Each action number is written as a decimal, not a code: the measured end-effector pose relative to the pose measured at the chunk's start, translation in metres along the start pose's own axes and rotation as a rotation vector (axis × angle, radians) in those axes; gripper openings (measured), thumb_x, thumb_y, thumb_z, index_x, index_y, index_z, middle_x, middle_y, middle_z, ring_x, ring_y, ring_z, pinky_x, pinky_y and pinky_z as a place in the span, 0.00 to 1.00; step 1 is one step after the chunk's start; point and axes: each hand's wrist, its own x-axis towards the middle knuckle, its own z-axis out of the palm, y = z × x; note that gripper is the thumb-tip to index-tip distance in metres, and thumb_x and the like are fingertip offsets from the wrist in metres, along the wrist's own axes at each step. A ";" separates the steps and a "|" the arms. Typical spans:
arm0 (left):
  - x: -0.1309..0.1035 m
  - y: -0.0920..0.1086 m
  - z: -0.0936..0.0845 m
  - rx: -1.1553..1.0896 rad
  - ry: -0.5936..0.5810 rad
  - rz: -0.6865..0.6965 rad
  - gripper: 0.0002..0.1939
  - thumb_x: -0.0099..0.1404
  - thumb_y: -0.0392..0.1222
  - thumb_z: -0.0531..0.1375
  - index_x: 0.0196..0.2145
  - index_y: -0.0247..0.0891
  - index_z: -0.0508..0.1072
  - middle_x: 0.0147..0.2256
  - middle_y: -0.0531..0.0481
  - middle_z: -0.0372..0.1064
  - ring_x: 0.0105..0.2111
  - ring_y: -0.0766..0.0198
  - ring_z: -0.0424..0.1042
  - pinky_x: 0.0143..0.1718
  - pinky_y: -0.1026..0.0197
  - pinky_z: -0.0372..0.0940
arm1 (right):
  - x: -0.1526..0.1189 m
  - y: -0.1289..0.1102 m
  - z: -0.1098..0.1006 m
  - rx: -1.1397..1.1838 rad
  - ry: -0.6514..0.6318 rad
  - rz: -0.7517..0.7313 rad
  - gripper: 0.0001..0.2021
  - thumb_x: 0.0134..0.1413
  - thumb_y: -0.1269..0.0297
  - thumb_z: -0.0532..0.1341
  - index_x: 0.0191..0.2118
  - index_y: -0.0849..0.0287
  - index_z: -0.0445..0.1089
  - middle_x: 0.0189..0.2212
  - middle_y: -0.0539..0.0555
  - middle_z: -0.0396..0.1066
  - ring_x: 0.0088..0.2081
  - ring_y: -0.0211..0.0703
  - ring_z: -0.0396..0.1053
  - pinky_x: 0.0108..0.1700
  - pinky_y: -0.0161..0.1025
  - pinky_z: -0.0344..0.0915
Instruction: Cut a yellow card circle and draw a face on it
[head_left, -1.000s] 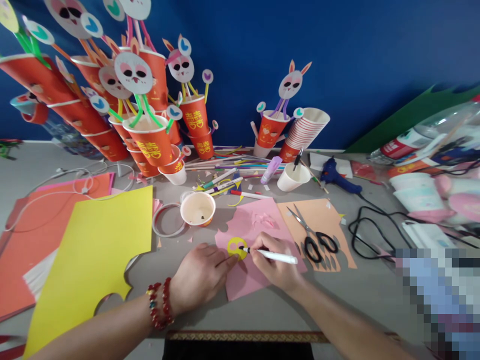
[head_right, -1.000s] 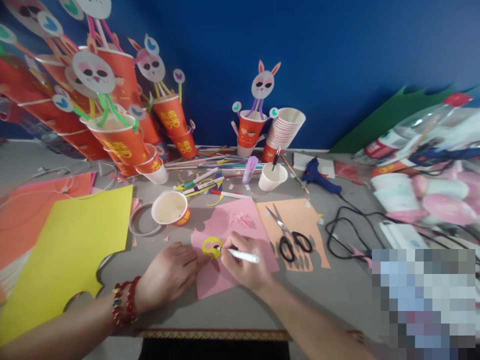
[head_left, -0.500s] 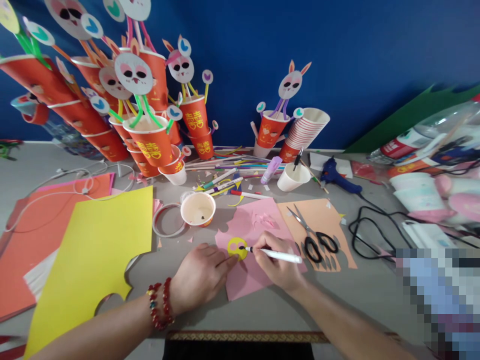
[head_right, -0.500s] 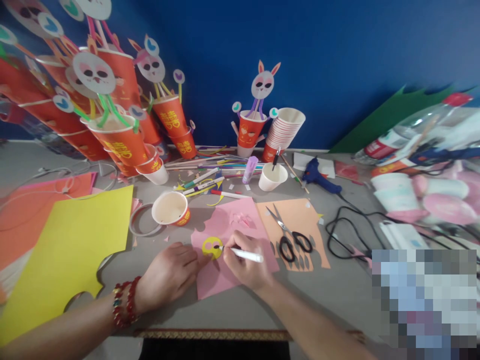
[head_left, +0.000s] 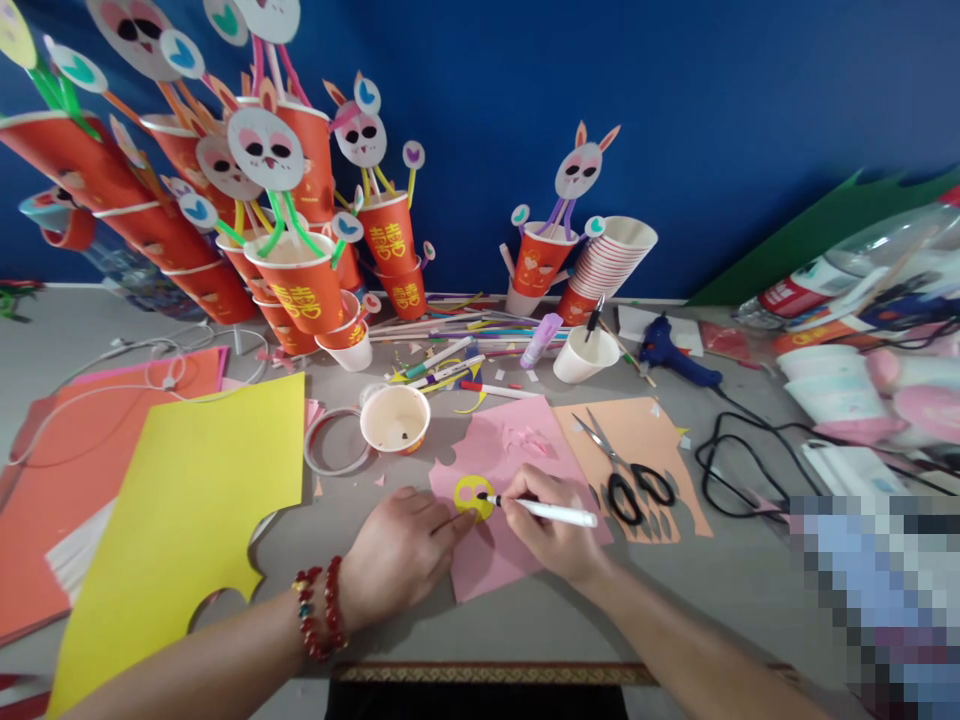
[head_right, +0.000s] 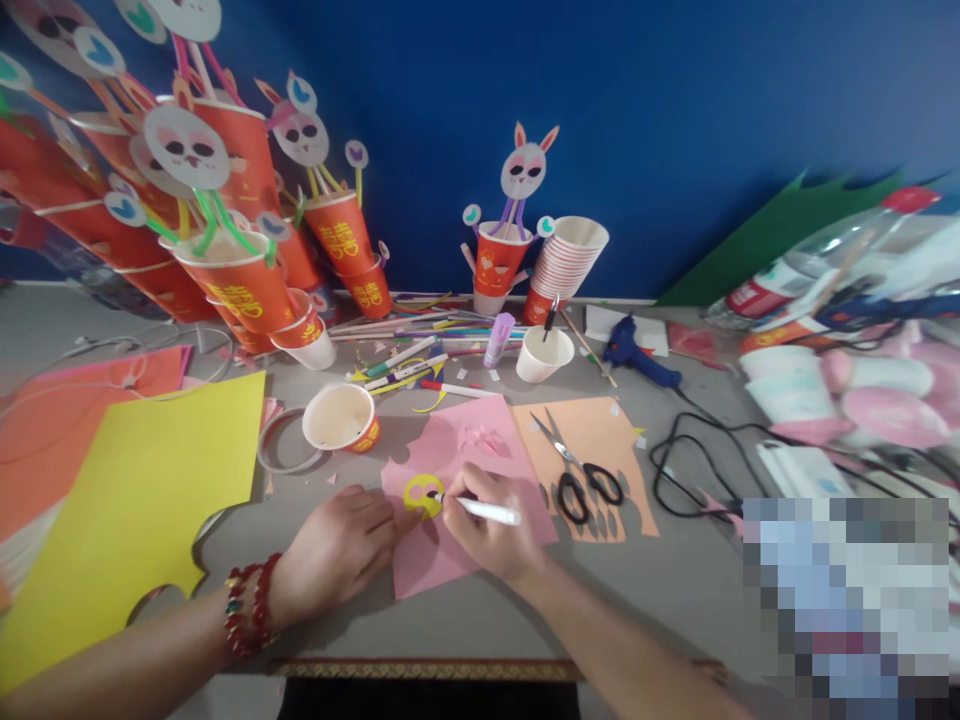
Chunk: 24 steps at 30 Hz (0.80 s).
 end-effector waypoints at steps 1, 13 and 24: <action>0.000 0.000 0.000 -0.003 -0.001 -0.001 0.15 0.72 0.35 0.50 0.53 0.36 0.70 0.32 0.48 0.74 0.30 0.57 0.71 0.29 0.54 0.59 | 0.000 0.000 0.000 -0.007 -0.007 0.001 0.08 0.58 0.68 0.55 0.27 0.54 0.61 0.20 0.46 0.65 0.21 0.36 0.63 0.25 0.32 0.58; -0.001 0.001 0.002 0.005 0.004 -0.008 0.14 0.71 0.35 0.52 0.52 0.36 0.71 0.32 0.49 0.74 0.29 0.57 0.70 0.30 0.54 0.58 | 0.001 0.000 0.001 0.030 0.024 -0.014 0.09 0.57 0.71 0.55 0.26 0.54 0.61 0.19 0.46 0.64 0.21 0.36 0.62 0.24 0.33 0.57; 0.000 0.001 0.001 -0.019 0.020 -0.005 0.14 0.72 0.34 0.51 0.51 0.35 0.71 0.34 0.48 0.75 0.30 0.57 0.71 0.31 0.54 0.58 | 0.000 0.003 0.001 0.031 0.014 -0.003 0.08 0.56 0.71 0.55 0.26 0.55 0.61 0.19 0.46 0.66 0.21 0.36 0.62 0.24 0.33 0.56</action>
